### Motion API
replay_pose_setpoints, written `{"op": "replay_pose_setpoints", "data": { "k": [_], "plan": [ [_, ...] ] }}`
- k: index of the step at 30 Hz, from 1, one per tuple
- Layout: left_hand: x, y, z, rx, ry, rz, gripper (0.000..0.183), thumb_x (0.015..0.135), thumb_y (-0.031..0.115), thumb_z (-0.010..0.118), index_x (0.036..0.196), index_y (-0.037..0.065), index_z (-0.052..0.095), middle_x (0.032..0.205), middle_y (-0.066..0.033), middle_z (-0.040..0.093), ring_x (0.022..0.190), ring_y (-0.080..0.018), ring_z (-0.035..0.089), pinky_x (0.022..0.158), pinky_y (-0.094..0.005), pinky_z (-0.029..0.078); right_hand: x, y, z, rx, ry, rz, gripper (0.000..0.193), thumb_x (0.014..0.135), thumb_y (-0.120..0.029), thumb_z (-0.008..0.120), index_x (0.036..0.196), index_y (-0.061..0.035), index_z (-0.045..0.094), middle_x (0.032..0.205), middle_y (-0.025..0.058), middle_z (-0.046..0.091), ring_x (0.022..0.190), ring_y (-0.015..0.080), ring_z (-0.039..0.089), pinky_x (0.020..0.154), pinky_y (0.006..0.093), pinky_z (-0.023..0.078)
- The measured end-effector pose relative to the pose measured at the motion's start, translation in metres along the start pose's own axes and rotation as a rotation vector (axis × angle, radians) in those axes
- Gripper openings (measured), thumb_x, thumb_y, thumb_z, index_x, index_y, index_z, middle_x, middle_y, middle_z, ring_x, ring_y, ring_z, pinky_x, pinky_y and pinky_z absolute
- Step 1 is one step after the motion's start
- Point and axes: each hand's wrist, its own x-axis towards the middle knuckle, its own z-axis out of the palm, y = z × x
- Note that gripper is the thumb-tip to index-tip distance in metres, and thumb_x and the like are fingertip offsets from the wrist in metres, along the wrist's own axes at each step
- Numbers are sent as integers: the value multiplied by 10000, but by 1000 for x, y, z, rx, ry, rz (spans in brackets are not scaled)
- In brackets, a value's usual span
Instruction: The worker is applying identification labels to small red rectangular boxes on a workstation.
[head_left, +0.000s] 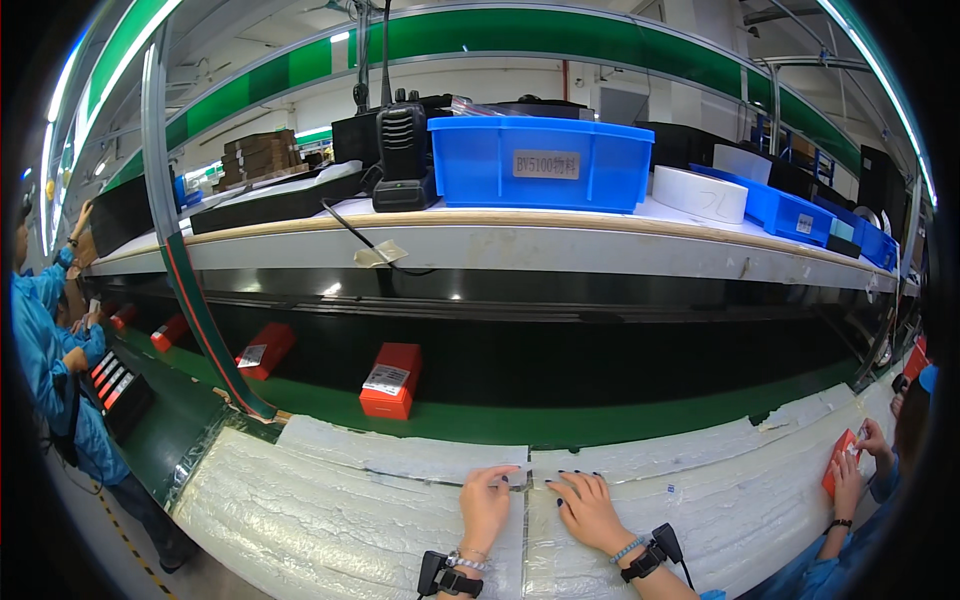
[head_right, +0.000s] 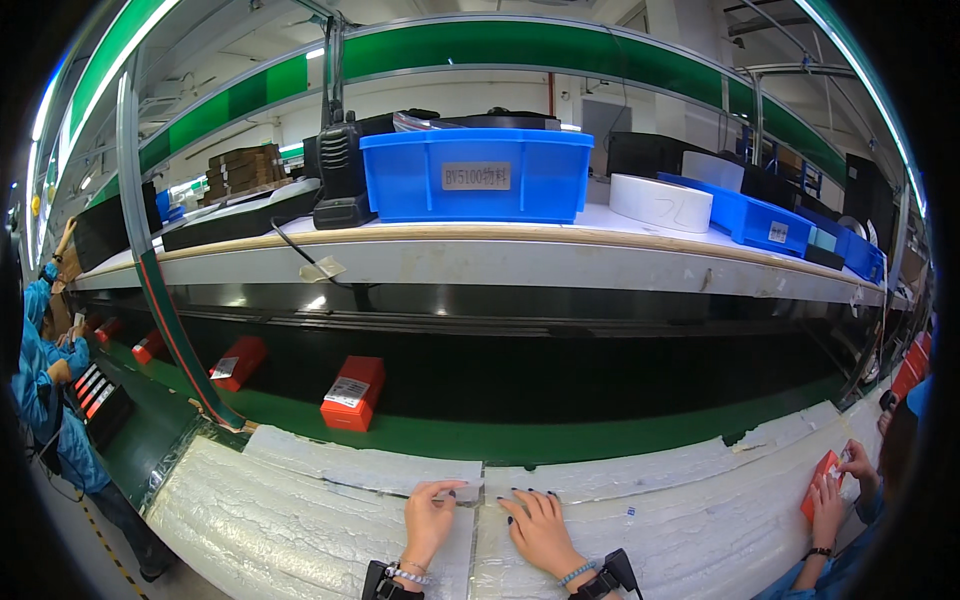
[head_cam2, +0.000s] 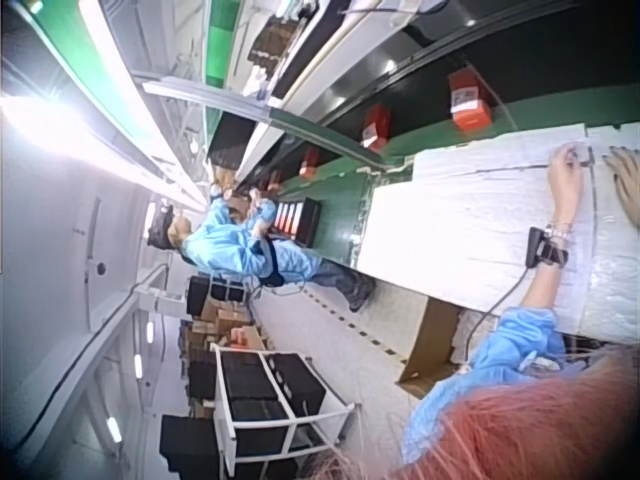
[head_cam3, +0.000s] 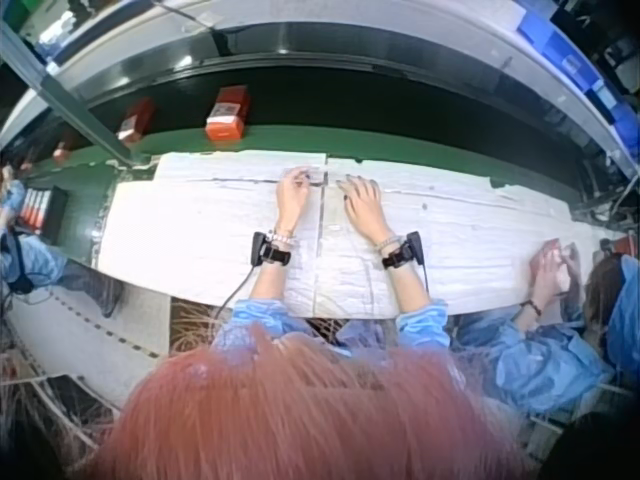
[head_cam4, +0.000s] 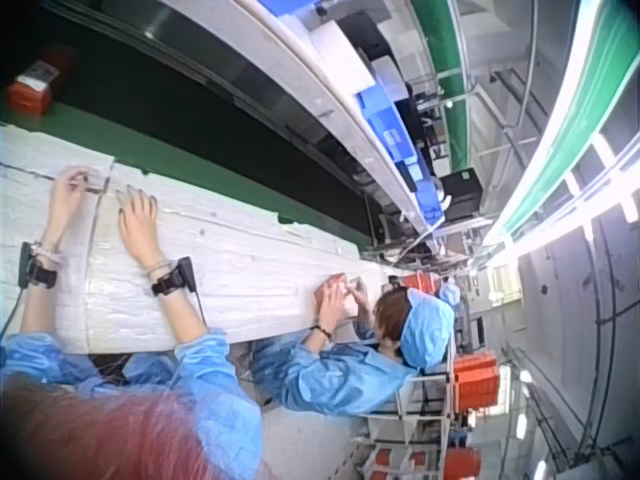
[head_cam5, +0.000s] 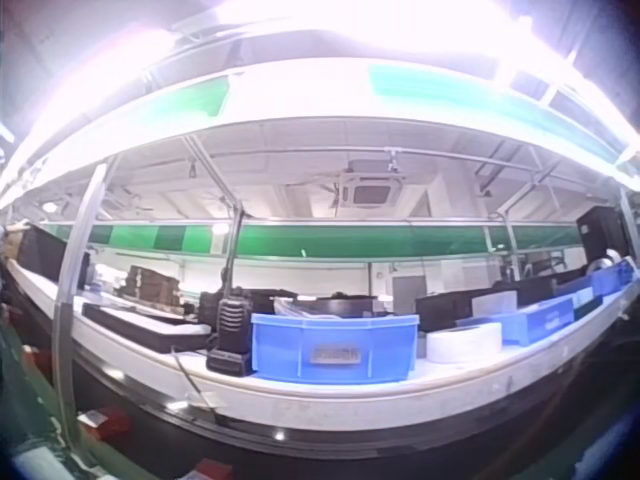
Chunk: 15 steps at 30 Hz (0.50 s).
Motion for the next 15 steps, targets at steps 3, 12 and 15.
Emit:
{"op": "replay_pose_setpoints", "data": {
  "k": [3,12,15],
  "plan": [
    [1,-1,4,-18,115,-58,164,829,89,595,951,18,677,963,-162,627,797,-271,630,663,-329,522,1,-2,0,9,0,-1,381,830,-141,539,1211,-131,537,1229,119,483,1176,301,404,1032,502,269],
    [3,2,0,-63,65,12,209,869,175,559,919,17,686,914,-149,605,798,-229,605,634,-304,490,1,1,1,10,-5,2,380,833,-150,535,1212,-127,533,1238,121,484,1176,315,404,1027,509,271],
    [0,6,3,-59,89,-52,260,797,65,615,1056,42,630,1033,-138,555,824,-242,597,661,-308,516,1,1,1,10,7,-1,382,831,-151,537,1213,-129,533,1239,120,486,1170,314,412,1022,510,277]
  ]
}}
